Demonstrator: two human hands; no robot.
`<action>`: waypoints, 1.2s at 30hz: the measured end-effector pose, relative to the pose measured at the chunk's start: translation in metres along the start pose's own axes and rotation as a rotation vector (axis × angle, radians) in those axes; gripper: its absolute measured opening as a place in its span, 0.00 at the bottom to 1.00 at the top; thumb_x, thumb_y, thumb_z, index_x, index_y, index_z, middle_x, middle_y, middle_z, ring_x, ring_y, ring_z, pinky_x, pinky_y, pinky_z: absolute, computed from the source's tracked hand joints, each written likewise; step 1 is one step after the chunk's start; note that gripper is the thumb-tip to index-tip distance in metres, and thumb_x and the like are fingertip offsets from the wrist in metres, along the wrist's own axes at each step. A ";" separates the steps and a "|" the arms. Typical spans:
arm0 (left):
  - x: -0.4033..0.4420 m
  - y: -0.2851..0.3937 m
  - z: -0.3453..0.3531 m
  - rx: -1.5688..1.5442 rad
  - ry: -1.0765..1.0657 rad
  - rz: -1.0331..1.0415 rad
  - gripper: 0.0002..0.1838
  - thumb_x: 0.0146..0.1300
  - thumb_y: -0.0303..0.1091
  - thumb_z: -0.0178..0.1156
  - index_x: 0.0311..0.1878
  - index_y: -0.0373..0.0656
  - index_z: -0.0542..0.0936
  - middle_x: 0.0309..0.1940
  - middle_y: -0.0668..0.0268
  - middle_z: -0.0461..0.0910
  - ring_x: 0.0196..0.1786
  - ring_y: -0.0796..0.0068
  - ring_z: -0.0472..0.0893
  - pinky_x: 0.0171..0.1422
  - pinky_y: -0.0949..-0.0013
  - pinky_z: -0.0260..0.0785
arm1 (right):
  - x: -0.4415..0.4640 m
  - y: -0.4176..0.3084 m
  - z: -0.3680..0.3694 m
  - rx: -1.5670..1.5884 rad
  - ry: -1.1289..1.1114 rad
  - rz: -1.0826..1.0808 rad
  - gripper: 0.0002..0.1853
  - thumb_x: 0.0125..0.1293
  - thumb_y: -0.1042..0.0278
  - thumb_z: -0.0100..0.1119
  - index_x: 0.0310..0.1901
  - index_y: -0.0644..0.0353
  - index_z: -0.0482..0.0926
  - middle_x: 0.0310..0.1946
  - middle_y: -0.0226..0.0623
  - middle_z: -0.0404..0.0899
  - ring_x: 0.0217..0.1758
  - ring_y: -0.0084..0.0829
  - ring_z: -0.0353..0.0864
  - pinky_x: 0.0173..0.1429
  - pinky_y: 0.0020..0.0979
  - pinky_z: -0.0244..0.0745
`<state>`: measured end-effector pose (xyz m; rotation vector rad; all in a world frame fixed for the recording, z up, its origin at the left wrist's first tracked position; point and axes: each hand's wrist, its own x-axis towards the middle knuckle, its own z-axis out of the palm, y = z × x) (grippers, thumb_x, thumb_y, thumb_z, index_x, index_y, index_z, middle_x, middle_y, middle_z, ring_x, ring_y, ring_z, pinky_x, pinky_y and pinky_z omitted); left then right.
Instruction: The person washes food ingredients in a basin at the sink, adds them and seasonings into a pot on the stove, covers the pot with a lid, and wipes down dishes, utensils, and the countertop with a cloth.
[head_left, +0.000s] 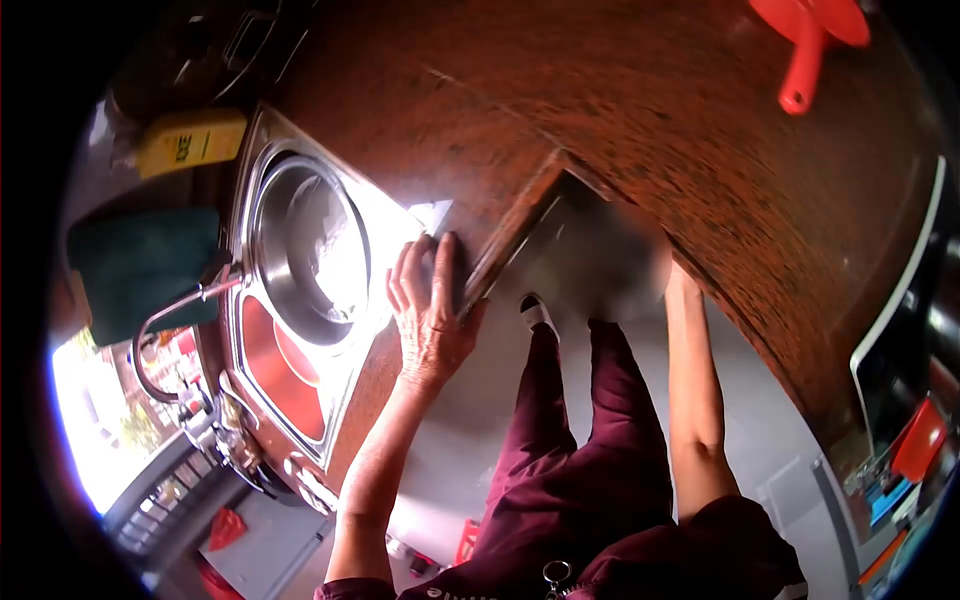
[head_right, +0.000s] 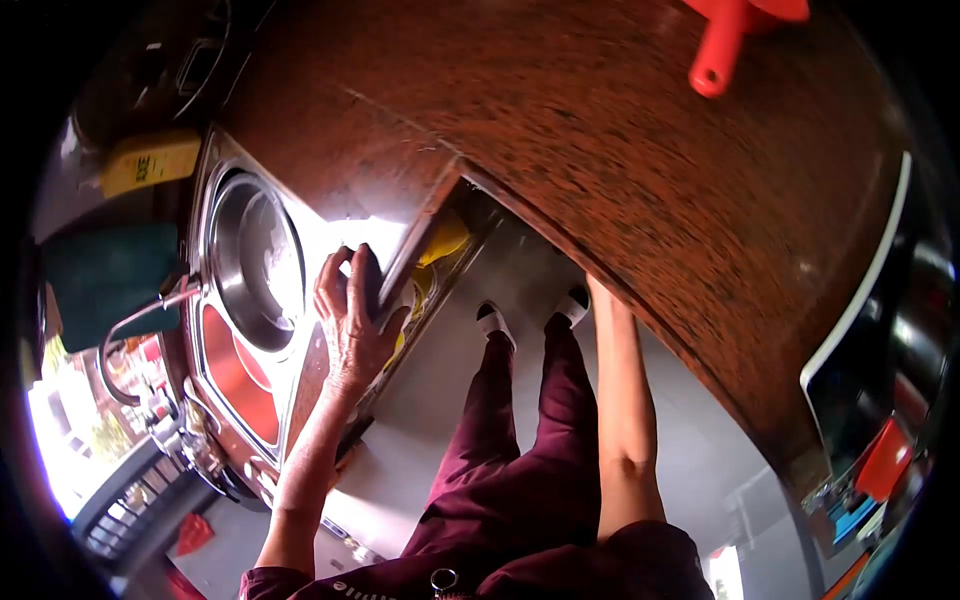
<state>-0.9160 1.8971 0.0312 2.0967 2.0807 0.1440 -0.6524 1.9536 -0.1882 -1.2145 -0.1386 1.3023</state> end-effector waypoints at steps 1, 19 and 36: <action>0.001 -0.001 0.000 0.014 -0.004 0.004 0.46 0.36 0.33 0.70 0.63 0.44 0.61 0.60 0.52 0.56 0.63 0.50 0.56 0.65 0.49 0.46 | 0.012 -0.003 0.004 -0.032 0.013 -0.021 0.25 0.56 0.59 0.62 0.53 0.58 0.68 0.55 0.33 0.66 0.59 0.29 0.62 0.63 0.33 0.56; -0.001 -0.010 0.004 -0.016 -0.014 -0.058 0.33 0.50 0.36 0.60 0.63 0.59 0.65 0.60 0.59 0.60 0.64 0.55 0.58 0.66 0.42 0.41 | 0.123 0.032 0.061 -0.564 0.101 -0.226 0.20 0.56 0.61 0.60 0.49 0.59 0.71 0.49 0.36 0.69 0.53 0.31 0.66 0.59 0.33 0.60; 0.002 -0.018 -0.001 0.027 -0.129 0.017 0.27 0.46 0.36 0.60 0.55 0.61 0.73 0.53 0.60 0.64 0.62 0.52 0.60 0.67 0.39 0.39 | 0.063 0.018 0.008 -0.786 0.132 -0.207 0.16 0.57 0.63 0.58 0.46 0.60 0.73 0.44 0.39 0.72 0.48 0.32 0.70 0.54 0.33 0.64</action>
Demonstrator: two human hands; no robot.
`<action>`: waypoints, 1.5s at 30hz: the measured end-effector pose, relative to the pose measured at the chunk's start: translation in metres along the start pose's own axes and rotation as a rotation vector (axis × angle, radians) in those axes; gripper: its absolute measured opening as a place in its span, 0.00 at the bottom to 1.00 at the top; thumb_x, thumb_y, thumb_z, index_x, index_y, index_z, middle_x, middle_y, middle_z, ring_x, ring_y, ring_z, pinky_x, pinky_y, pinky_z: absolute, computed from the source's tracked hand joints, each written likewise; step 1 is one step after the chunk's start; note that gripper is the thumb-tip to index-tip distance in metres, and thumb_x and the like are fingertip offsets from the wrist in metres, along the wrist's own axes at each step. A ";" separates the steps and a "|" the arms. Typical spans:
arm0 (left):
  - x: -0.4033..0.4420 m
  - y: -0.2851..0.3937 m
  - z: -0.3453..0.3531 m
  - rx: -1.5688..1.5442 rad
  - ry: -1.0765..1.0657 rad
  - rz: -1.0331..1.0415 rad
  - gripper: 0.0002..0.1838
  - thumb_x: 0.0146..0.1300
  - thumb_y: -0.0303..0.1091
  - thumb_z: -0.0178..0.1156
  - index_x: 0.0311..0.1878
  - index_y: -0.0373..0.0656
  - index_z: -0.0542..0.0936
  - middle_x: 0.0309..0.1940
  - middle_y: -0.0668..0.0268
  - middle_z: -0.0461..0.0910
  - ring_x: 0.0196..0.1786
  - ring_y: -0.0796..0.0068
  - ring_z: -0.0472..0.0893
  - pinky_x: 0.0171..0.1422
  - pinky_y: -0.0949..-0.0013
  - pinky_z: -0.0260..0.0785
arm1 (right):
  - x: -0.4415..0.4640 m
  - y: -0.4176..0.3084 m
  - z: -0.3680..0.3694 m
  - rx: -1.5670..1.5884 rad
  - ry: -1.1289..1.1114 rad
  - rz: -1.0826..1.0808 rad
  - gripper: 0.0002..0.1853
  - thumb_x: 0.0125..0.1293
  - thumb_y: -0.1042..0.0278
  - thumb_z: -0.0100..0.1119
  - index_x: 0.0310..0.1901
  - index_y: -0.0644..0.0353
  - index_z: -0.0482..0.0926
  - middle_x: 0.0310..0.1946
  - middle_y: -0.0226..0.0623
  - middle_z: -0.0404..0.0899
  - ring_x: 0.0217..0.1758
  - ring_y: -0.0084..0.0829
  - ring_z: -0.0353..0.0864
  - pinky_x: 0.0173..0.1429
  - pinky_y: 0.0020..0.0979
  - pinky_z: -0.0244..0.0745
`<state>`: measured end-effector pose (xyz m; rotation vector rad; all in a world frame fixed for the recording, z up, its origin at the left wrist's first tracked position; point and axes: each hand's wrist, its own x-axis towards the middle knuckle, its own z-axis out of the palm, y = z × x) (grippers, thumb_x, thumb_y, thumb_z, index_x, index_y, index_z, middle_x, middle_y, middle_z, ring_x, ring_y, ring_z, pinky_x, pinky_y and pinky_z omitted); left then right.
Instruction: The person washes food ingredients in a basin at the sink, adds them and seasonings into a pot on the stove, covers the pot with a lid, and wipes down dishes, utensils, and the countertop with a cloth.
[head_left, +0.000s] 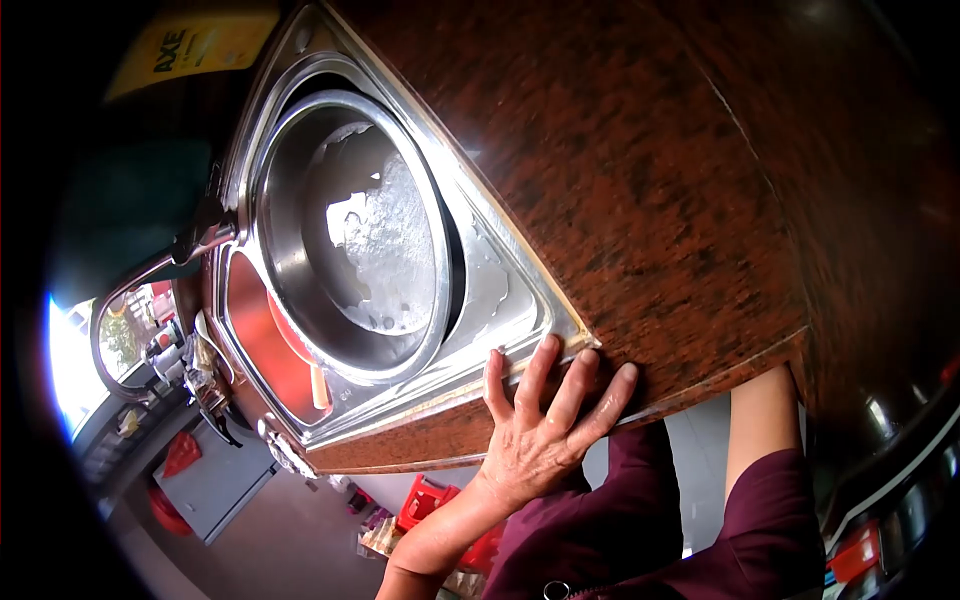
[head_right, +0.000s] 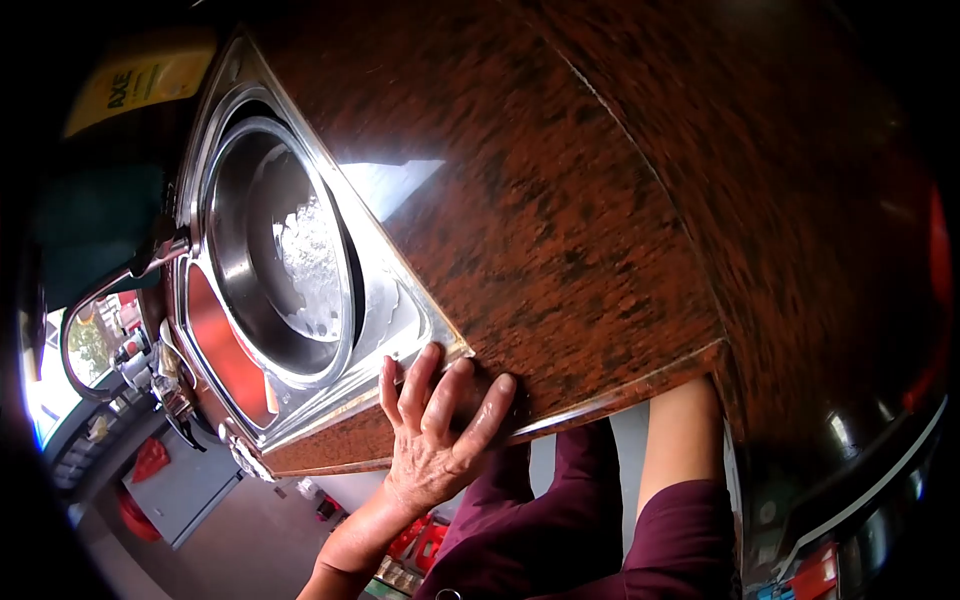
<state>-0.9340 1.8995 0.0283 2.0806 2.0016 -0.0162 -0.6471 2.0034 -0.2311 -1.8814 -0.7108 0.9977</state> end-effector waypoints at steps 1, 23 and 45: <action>0.000 0.000 -0.001 -0.001 -0.006 0.000 0.26 0.47 0.37 0.59 0.54 0.62 0.73 0.53 0.60 0.64 0.62 0.52 0.60 0.67 0.39 0.39 | -0.001 0.000 -0.002 -0.007 0.006 0.006 0.16 0.57 0.63 0.58 0.45 0.60 0.73 0.43 0.39 0.72 0.47 0.33 0.70 0.54 0.33 0.64; 0.002 0.005 -0.006 -0.095 0.028 -0.079 0.31 0.51 0.32 0.52 0.63 0.60 0.64 0.56 0.65 0.66 0.63 0.58 0.61 0.66 0.40 0.38 | -0.021 0.002 0.071 -0.264 -0.191 -0.139 0.12 0.57 0.66 0.56 0.41 0.62 0.76 0.36 0.42 0.77 0.40 0.35 0.75 0.48 0.33 0.69; -0.026 -0.007 0.008 -0.435 0.431 0.118 0.44 0.39 0.33 0.67 0.64 0.50 0.58 0.59 0.55 0.59 0.63 0.52 0.57 0.66 0.47 0.47 | -0.264 -0.030 -0.127 -0.737 -0.888 -0.388 0.11 0.57 0.67 0.53 0.39 0.62 0.78 0.26 0.37 0.80 0.30 0.28 0.79 0.38 0.28 0.72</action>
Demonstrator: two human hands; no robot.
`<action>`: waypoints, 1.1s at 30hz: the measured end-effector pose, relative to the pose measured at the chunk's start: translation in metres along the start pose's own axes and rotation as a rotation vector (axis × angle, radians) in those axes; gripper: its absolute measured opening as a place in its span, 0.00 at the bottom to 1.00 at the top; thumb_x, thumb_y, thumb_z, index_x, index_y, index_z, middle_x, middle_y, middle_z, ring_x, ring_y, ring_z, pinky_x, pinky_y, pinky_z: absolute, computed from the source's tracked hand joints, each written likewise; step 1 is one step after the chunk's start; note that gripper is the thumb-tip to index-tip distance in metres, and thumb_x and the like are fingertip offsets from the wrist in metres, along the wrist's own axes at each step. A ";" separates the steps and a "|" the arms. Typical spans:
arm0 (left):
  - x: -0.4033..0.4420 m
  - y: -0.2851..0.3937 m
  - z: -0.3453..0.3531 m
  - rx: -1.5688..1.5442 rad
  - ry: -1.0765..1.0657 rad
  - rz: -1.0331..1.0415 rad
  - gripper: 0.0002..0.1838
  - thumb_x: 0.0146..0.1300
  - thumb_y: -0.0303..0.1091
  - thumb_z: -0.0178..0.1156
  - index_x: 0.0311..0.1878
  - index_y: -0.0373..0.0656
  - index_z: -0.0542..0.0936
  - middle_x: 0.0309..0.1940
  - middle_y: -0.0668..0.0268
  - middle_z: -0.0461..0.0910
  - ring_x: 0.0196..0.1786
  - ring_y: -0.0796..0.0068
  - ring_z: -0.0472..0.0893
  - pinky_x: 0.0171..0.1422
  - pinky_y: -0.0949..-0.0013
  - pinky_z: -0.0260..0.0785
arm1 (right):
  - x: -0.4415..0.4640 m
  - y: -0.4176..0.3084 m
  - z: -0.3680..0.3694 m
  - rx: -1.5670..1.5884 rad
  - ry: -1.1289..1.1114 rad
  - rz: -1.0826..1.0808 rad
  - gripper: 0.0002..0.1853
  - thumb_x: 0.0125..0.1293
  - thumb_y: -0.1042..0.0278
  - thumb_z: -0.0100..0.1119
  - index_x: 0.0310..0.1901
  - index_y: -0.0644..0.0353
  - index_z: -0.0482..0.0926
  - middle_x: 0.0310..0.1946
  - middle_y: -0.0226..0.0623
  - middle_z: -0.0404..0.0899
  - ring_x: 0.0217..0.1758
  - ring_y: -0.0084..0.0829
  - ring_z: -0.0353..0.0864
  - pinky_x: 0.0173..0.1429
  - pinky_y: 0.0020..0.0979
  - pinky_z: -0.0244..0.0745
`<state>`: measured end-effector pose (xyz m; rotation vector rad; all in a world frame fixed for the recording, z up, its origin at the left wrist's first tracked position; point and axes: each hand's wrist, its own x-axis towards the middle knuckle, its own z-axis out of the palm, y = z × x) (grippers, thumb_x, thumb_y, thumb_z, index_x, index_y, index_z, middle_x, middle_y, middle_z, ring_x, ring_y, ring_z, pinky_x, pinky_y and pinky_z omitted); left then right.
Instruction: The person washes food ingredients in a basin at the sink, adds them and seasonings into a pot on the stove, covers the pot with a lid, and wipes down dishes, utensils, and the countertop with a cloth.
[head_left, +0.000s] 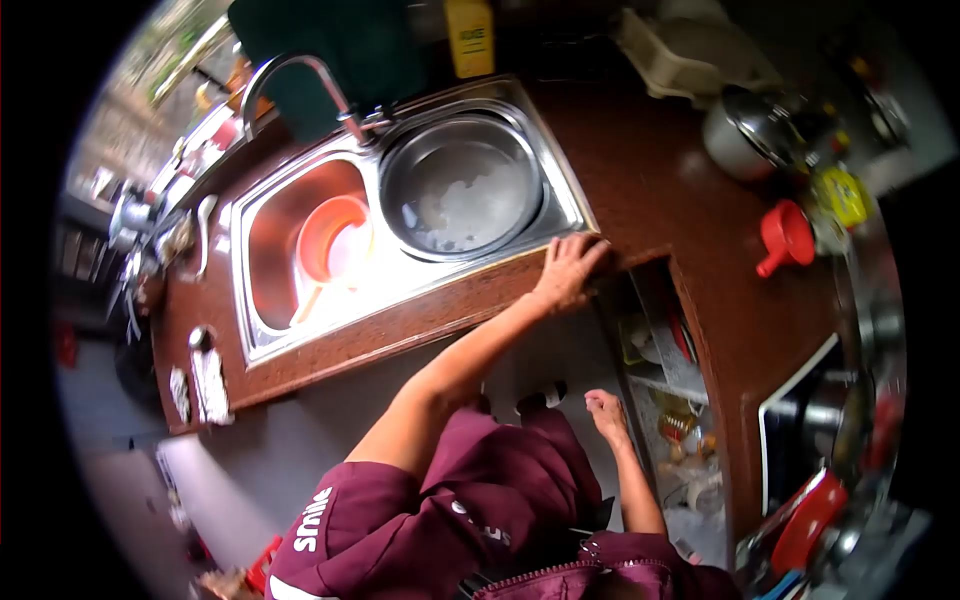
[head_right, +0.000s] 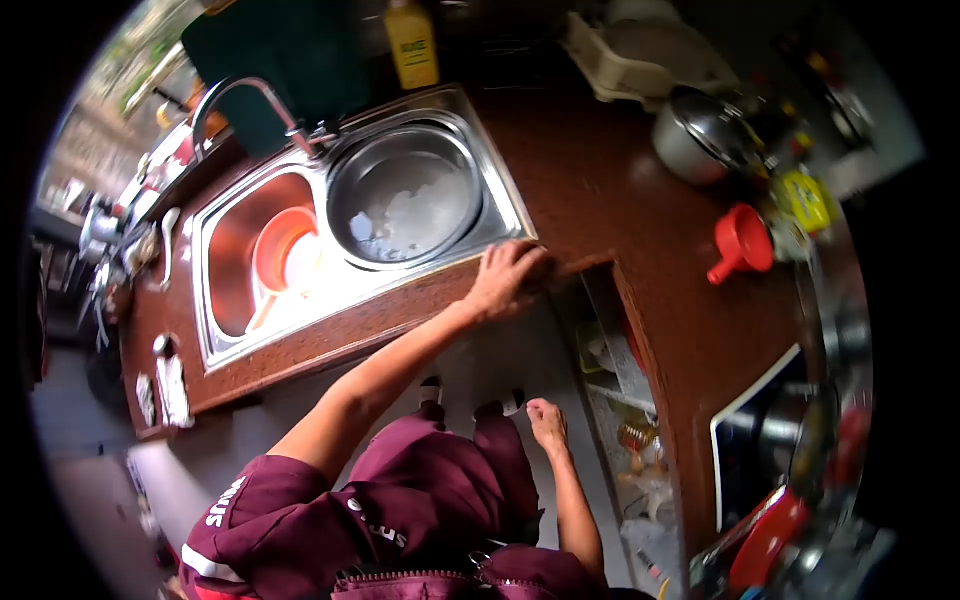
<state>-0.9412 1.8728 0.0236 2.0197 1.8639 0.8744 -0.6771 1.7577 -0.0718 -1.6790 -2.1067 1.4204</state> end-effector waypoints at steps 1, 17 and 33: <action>-0.004 0.011 -0.019 -0.140 0.023 -0.008 0.41 0.40 0.33 0.66 0.62 0.48 0.61 0.57 0.53 0.60 0.60 0.49 0.59 0.66 0.52 0.50 | -0.010 -0.005 -0.002 -0.014 0.037 0.013 0.10 0.57 0.67 0.53 0.38 0.62 0.78 0.26 0.38 0.80 0.30 0.29 0.79 0.38 0.28 0.72; -0.150 0.178 -0.337 -1.589 -0.335 0.965 0.24 0.57 0.38 0.57 0.54 0.33 0.71 0.46 0.56 0.75 0.51 0.64 0.75 0.58 0.66 0.65 | -0.092 -0.116 0.078 -0.287 -0.123 -0.165 0.08 0.56 0.66 0.53 0.33 0.62 0.75 0.35 0.47 0.76 0.42 0.48 0.75 0.45 0.45 0.71; -0.271 0.165 -0.372 -1.578 -0.003 0.714 0.25 0.57 0.39 0.57 0.56 0.34 0.69 0.49 0.55 0.73 0.51 0.60 0.74 0.56 0.65 0.66 | -0.089 -0.119 0.130 -0.573 -0.489 -0.714 0.10 0.58 0.65 0.53 0.40 0.57 0.73 0.35 0.42 0.73 0.41 0.45 0.73 0.43 0.44 0.71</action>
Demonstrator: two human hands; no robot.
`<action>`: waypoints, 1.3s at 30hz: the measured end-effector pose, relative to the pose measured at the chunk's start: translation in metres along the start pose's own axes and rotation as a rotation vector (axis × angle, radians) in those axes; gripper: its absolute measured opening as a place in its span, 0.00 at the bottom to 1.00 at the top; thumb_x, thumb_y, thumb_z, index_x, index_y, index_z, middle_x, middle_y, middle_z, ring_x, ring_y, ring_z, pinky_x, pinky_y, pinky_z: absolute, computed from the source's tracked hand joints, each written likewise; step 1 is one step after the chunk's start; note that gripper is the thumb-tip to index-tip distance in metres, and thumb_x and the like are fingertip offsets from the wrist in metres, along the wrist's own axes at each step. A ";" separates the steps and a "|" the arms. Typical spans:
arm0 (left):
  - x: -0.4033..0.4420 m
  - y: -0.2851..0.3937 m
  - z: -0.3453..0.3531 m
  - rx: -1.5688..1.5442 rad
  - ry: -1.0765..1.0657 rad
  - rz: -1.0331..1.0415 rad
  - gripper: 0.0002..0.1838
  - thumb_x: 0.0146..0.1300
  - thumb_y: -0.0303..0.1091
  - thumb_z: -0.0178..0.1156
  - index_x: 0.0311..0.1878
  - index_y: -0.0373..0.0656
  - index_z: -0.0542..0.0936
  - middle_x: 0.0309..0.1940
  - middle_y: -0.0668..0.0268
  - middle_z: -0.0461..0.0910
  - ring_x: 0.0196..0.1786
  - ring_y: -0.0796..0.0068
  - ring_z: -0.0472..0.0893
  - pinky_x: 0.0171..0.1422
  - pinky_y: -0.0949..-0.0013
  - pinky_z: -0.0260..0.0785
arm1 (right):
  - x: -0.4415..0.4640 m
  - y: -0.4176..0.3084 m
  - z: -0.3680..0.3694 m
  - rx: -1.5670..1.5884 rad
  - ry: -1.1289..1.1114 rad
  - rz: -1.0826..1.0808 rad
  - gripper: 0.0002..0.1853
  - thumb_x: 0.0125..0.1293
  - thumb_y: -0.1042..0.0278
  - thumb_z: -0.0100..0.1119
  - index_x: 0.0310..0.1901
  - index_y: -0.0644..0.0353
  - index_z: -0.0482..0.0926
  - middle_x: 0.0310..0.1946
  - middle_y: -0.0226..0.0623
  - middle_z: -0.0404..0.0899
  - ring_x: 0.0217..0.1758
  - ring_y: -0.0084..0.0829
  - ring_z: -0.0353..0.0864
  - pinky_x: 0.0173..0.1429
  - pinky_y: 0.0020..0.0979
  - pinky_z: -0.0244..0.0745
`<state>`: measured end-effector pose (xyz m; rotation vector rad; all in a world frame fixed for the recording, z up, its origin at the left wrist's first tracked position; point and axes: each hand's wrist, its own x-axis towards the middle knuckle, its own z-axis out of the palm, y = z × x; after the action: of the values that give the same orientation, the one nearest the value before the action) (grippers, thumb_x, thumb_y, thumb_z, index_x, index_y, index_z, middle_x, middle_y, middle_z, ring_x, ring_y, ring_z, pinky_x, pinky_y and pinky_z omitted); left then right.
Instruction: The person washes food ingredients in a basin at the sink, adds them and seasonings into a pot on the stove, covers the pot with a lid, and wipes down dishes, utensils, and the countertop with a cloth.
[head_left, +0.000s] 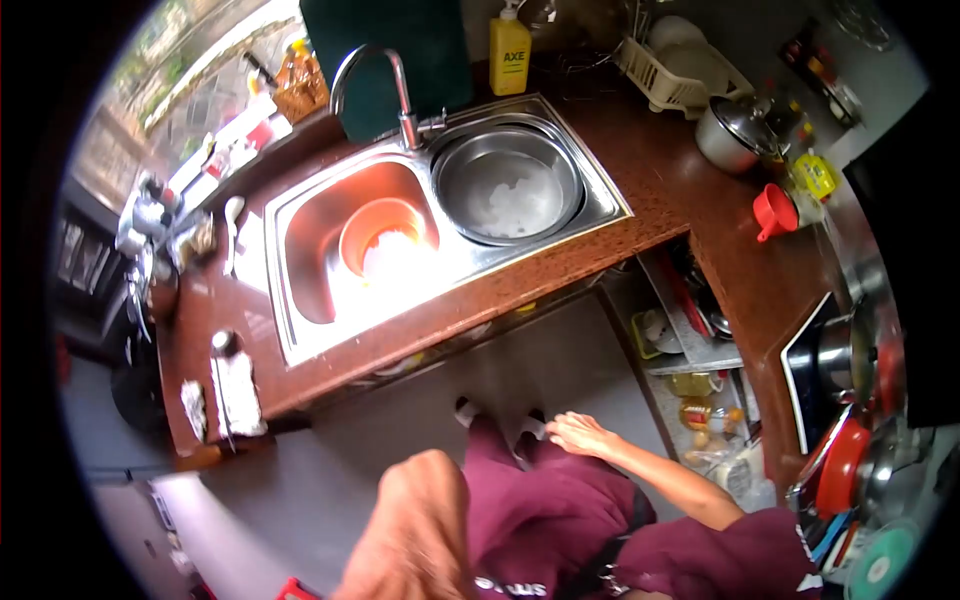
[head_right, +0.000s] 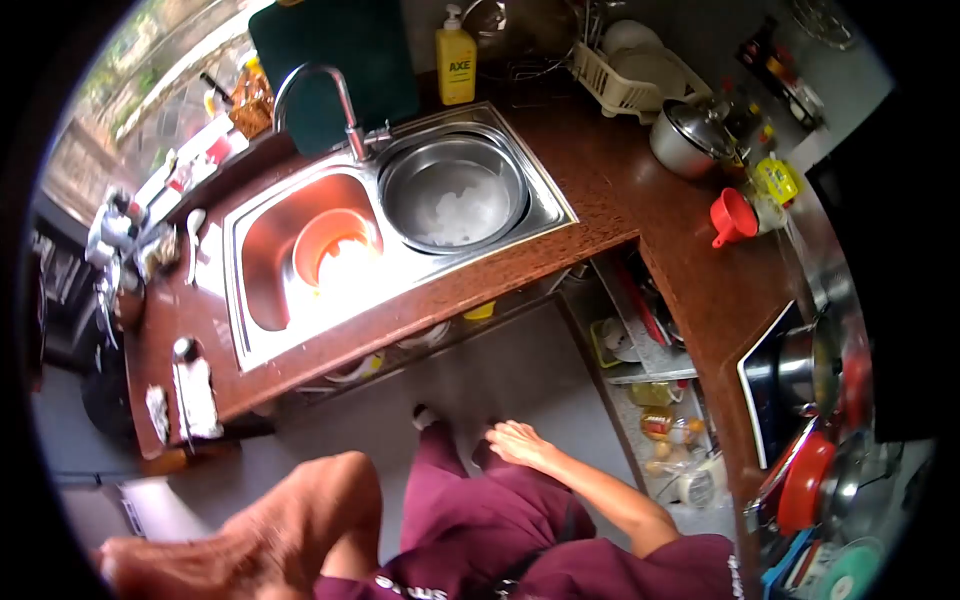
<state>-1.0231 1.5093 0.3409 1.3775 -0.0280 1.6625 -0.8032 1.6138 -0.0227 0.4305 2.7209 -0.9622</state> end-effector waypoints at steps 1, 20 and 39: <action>-0.002 0.003 0.002 0.019 0.014 0.019 0.26 0.57 0.39 0.57 0.56 0.34 0.69 0.49 0.55 0.73 0.51 0.60 0.74 0.56 0.65 0.66 | -0.014 0.005 0.002 0.010 0.035 -0.057 0.10 0.58 0.65 0.53 0.40 0.57 0.73 0.35 0.42 0.73 0.41 0.45 0.73 0.43 0.44 0.71; -0.084 0.175 -0.046 0.197 -0.012 0.117 0.27 0.57 0.40 0.57 0.57 0.36 0.68 0.53 0.54 0.71 0.51 0.56 0.74 0.54 0.64 0.67 | 0.292 -0.156 -0.134 0.449 0.377 -0.028 0.14 0.59 0.66 0.55 0.44 0.64 0.77 0.33 0.38 0.79 0.37 0.28 0.78 0.43 0.30 0.72; -0.096 0.312 -0.106 0.278 -0.402 -0.015 0.28 0.57 0.41 0.57 0.59 0.37 0.66 0.56 0.53 0.69 0.51 0.52 0.74 0.53 0.62 0.68 | 0.494 -0.116 0.007 1.757 0.000 0.680 0.22 0.53 0.68 0.56 0.50 0.54 0.63 0.36 0.45 0.72 0.31 0.44 0.76 0.27 0.46 0.74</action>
<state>-1.3137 1.3338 0.3884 1.9018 -0.0185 1.3891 -1.3030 1.6217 -0.1114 1.3425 0.7769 -2.6147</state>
